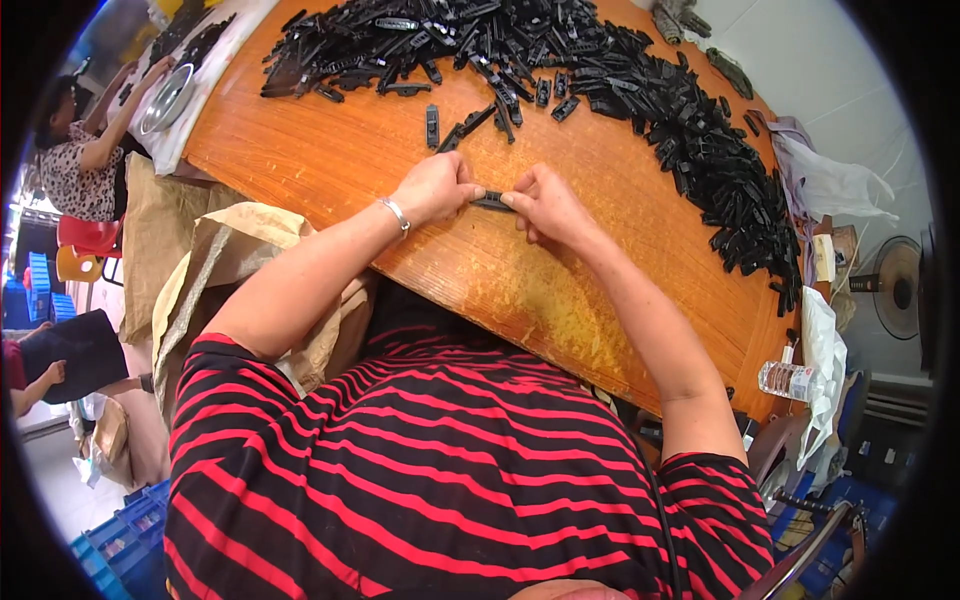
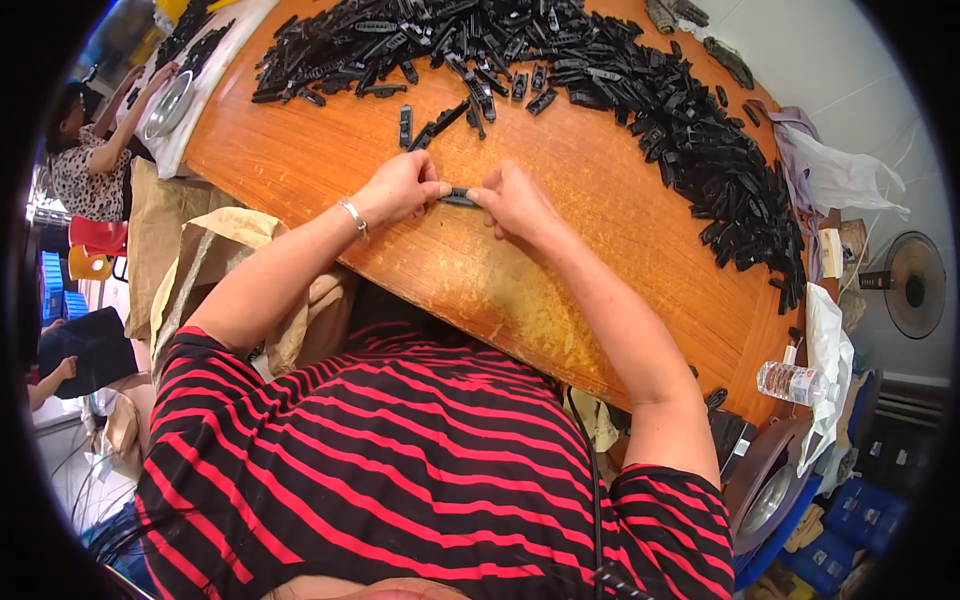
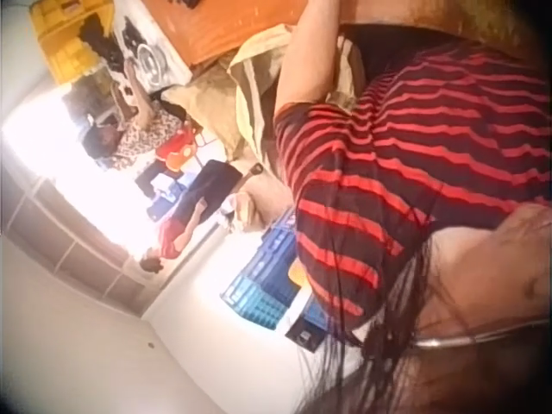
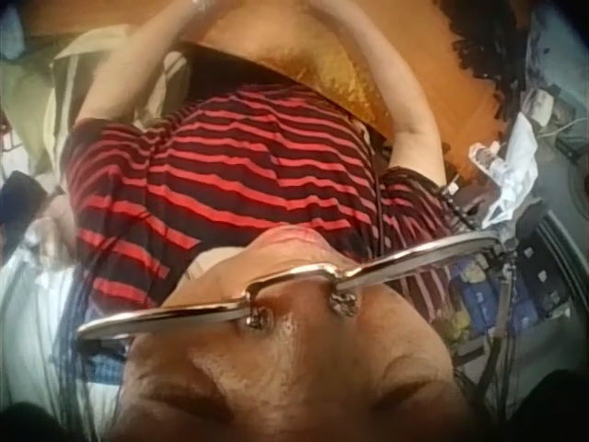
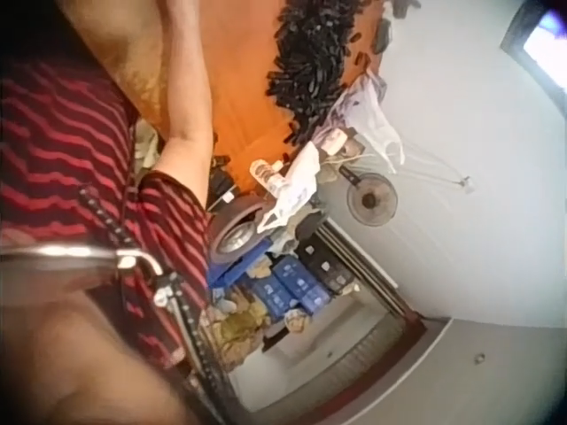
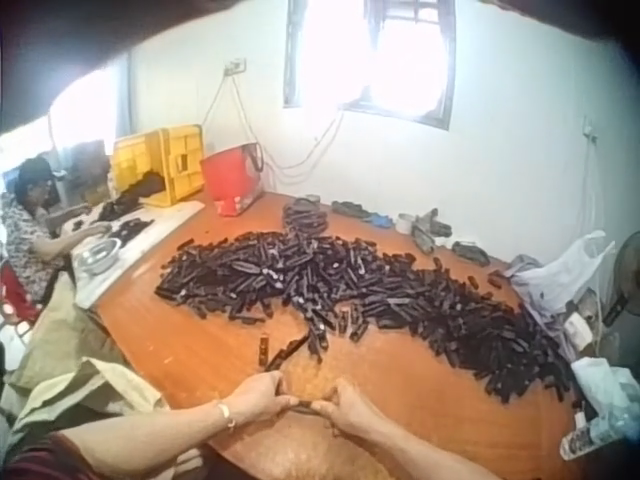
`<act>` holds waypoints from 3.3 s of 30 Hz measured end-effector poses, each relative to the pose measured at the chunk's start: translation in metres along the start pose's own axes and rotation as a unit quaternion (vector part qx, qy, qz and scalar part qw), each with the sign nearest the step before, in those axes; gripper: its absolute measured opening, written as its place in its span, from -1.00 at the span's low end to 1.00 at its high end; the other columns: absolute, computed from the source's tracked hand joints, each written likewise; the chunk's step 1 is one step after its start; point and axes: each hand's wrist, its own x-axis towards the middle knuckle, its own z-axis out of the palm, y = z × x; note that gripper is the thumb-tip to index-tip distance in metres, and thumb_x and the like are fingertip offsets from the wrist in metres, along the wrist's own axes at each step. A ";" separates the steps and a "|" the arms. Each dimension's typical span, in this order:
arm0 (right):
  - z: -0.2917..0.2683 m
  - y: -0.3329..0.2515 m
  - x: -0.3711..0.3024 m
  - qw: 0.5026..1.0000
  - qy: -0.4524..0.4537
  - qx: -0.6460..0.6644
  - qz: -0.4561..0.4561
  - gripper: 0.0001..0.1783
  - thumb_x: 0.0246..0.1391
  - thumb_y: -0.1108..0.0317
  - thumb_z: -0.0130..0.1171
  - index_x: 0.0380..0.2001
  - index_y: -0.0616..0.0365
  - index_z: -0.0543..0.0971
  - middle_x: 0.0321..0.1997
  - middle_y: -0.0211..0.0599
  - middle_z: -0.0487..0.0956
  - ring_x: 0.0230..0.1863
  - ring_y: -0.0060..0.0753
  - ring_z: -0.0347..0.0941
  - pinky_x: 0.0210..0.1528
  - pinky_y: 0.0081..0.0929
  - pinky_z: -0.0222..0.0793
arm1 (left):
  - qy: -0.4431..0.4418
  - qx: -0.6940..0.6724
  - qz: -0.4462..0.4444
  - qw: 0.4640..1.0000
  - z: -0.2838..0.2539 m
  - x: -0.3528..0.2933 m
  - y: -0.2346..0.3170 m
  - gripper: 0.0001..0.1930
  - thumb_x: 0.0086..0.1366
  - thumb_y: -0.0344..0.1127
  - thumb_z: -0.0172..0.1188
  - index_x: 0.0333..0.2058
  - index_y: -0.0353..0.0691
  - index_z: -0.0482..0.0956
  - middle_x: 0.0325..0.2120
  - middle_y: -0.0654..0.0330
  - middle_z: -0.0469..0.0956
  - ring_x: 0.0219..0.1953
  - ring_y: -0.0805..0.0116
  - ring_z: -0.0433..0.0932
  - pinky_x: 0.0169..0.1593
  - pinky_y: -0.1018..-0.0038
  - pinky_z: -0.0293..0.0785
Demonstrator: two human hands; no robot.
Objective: Manually assemble small black plastic components at a workbench.
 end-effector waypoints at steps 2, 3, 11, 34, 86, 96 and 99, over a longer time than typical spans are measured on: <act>0.005 0.009 -0.006 0.999 0.009 0.018 -0.030 -0.74 0.16 0.36 0.17 -0.26 0.27 0.33 -0.65 -0.30 0.50 -0.74 -0.58 0.37 -0.72 -0.60 0.24 | 0.000 -0.018 0.019 1.000 0.004 -0.003 -0.002 -0.76 0.15 -0.23 0.33 -0.40 -0.28 0.52 -0.57 0.11 0.57 -0.54 0.30 0.56 -0.38 0.41 0.47; 0.007 0.012 -0.011 0.998 0.013 0.039 -0.054 -0.75 0.16 0.38 0.17 -0.25 0.28 0.35 -0.65 -0.30 0.50 -0.74 -0.58 0.37 -0.71 -0.60 0.24 | 0.004 -0.019 0.024 1.000 0.003 -0.007 -0.004 -0.76 0.15 -0.23 0.33 -0.40 -0.28 0.52 -0.57 0.11 0.57 -0.54 0.30 0.56 -0.38 0.41 0.47; -0.020 0.001 -0.027 0.991 -0.035 0.096 -0.088 -0.72 0.24 0.22 0.07 -0.26 0.28 0.45 -0.60 -0.32 0.51 -0.67 -0.60 0.39 -0.65 -0.57 0.31 | 0.106 0.013 0.180 0.978 -0.100 -0.132 0.045 -0.89 0.14 -0.44 0.25 -0.43 -0.31 0.50 -0.55 0.27 0.42 -0.47 0.48 0.42 -0.36 0.52 0.36; -0.069 0.017 0.066 0.860 0.251 -0.400 -0.192 -0.84 0.01 0.29 0.25 -0.37 0.10 0.56 -0.25 -0.21 0.50 -0.24 -0.03 0.51 -0.18 -0.16 0.44 | 0.088 0.222 0.134 0.962 -0.098 -0.037 0.032 -0.77 0.13 -0.20 0.27 -0.39 -0.25 0.59 -0.43 0.05 0.60 -0.32 0.08 0.59 -0.23 0.29 0.48; 0.016 0.012 0.009 0.991 0.029 -0.099 -0.088 -0.73 0.17 0.27 0.17 -0.47 0.22 0.41 -0.65 -0.37 0.50 -0.61 -0.57 0.41 -0.55 -0.52 0.31 | 0.001 -0.186 -0.017 0.982 0.006 -0.024 0.000 -0.86 0.23 -0.41 0.25 -0.42 -0.28 0.46 -0.62 0.31 0.48 -0.63 0.59 0.41 -0.55 0.63 0.34; 0.007 -0.002 0.005 0.979 0.014 -0.197 -0.050 -0.64 0.01 0.16 0.30 -0.39 0.27 0.51 -0.40 -0.01 0.60 -0.31 -0.10 0.55 -0.28 -0.21 0.41 | 0.038 0.017 0.011 0.999 0.006 -0.024 -0.006 -0.70 0.06 -0.15 0.38 -0.46 -0.21 0.48 -0.51 0.16 0.53 -0.41 0.25 0.52 -0.31 0.36 0.44; 0.008 0.003 0.005 0.977 0.029 -0.197 -0.070 -0.68 0.05 0.22 0.28 -0.40 0.26 0.46 -0.49 -0.11 0.56 -0.42 -0.25 0.51 -0.37 -0.30 0.39 | 0.058 0.029 0.014 0.998 0.007 -0.021 -0.006 -0.67 0.04 -0.12 0.39 -0.39 -0.18 0.47 -0.48 0.15 0.54 -0.37 0.21 0.54 -0.28 0.33 0.44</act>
